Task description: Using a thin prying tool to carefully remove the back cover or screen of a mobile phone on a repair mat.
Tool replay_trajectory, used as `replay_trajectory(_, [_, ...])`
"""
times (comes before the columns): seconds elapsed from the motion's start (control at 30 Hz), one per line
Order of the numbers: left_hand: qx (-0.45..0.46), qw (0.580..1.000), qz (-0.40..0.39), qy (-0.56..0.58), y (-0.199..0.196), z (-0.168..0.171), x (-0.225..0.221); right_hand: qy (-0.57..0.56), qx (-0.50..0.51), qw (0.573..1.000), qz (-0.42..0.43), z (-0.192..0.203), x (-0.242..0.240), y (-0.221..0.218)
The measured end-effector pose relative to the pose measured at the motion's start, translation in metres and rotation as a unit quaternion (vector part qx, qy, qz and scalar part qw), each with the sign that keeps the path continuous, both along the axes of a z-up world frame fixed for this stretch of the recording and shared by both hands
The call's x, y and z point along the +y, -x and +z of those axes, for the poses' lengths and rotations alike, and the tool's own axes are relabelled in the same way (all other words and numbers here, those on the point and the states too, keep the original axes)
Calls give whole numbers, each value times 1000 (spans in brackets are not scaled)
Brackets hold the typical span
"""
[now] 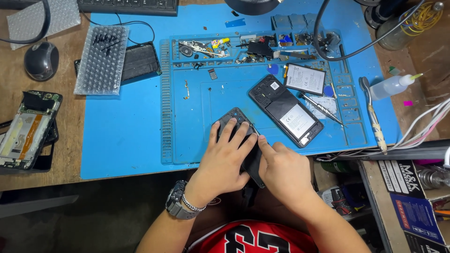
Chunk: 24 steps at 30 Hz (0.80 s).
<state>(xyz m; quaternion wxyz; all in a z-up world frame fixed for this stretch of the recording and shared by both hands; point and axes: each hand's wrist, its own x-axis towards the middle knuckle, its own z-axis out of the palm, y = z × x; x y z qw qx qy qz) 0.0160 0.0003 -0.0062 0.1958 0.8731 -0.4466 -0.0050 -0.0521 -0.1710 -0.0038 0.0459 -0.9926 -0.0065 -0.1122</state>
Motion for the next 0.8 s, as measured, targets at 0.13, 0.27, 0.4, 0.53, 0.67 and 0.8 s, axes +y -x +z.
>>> replay_trajectory(0.13, [-5,1000,1,-3,0,2,0,-21,-8,1000,11,3,-4,-6])
replay_trajectory(0.27, [-8,1000,-1,-3,0,3,0,-77,-21,997,8,-5,-11,-8])
replay_trajectory(0.4, [-9,1000,0,-3,2,4,0,-129,-84,988,7,-16,-12,-2])
replay_trajectory(0.53, [-10,1000,4,-5,3,3,0,-167,-164,972,37,-6,-7,2])
replay_trajectory(0.67, [-12,1000,10,-2,4,6,-1,-161,-261,951,47,15,-8,14])
replay_trajectory(0.8, [-4,1000,15,-11,4,7,-2,-185,-205,960,49,36,-9,18])
